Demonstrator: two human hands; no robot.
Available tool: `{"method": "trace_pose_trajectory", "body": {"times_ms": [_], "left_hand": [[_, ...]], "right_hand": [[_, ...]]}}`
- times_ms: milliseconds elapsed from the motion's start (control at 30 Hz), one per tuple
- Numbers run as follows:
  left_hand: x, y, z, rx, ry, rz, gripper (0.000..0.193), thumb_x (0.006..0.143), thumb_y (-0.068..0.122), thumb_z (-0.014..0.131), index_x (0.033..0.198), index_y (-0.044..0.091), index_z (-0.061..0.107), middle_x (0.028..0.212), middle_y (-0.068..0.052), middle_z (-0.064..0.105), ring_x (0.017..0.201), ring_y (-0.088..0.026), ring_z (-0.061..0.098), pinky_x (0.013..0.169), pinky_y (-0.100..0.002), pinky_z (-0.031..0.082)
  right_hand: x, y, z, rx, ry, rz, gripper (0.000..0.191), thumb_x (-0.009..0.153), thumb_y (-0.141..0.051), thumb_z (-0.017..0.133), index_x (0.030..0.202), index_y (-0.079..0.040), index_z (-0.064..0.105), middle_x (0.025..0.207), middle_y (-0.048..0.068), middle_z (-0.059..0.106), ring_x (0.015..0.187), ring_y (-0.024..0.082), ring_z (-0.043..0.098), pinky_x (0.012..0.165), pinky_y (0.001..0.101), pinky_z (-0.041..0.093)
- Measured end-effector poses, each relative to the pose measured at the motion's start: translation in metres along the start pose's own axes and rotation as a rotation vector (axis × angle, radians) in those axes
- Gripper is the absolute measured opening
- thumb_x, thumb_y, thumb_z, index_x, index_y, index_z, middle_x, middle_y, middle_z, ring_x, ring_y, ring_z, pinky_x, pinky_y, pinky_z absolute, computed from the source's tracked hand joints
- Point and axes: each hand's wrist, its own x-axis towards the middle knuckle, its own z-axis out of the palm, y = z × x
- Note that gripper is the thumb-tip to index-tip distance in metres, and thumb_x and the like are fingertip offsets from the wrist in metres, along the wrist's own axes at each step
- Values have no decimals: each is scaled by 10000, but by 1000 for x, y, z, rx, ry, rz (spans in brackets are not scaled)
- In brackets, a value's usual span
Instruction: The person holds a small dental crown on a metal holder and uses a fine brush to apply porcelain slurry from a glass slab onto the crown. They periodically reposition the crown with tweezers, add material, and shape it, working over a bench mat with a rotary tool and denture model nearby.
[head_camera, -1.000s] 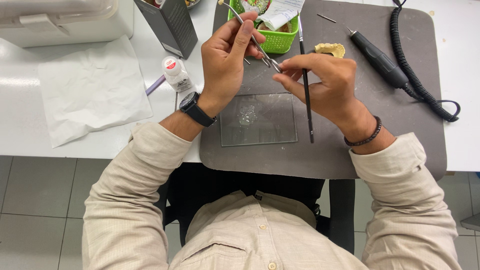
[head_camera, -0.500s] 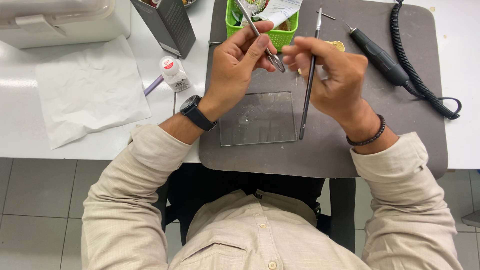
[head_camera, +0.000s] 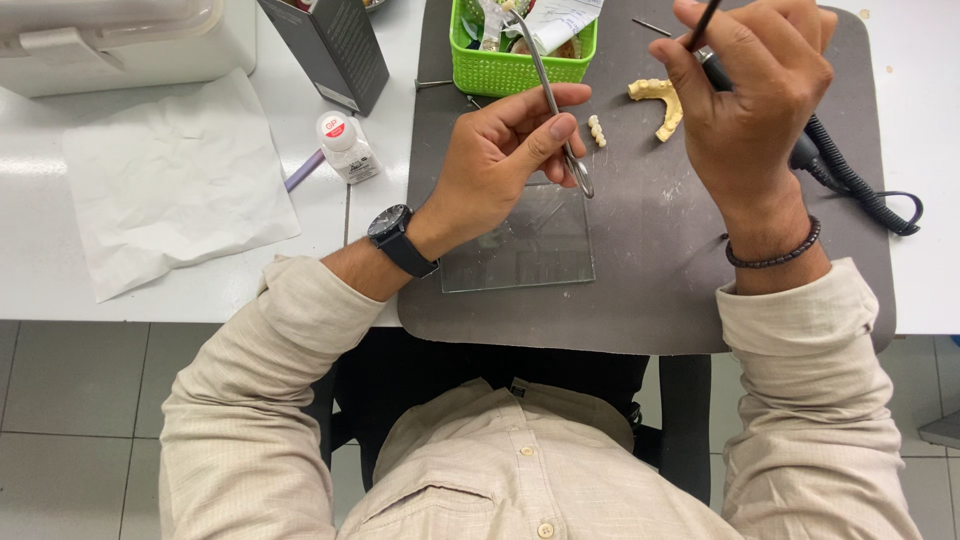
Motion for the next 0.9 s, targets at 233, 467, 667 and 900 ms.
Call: {"method": "trace_pose_trajectory", "body": {"times_ms": [233,467,667,900], "left_hand": [[-2,2,4,6,-30,-21,396,1121,226,596,1442,-4,587,989,-50,724,792,-77,673,756,-243,618],[-3,0,6,-6,-52,-27,405,1117,217,592,1452,-9,569,995,-49,720,795,-79,679,764,-246,627],[-5,-3,7,-20,-54,-31,393,1120,204,597,1449,-11,577,992,-54,719,788,-77,671,789,-263,654],[1,1,2,120,-22,38,395,1128,208,582,1472,14,556,1011,-59,738,808,-75,701,776,-252,647]], "right_hand": [[-1,-10,8,-156,19,-118,192,1028,-109,759,1208,-67,810,1026,-12,650,977,193,487,933,400,300],[0,-15,9,-344,15,-208,215,1002,-90,804,1186,-197,837,1006,-74,657,988,165,488,958,395,282],[4,-19,8,-334,29,-218,211,999,-77,777,1181,-171,829,1001,-69,666,1013,166,475,967,403,273],[-2,-16,1,-225,68,-93,148,1037,-108,766,1169,-103,832,975,36,599,955,208,448,907,403,287]]}}
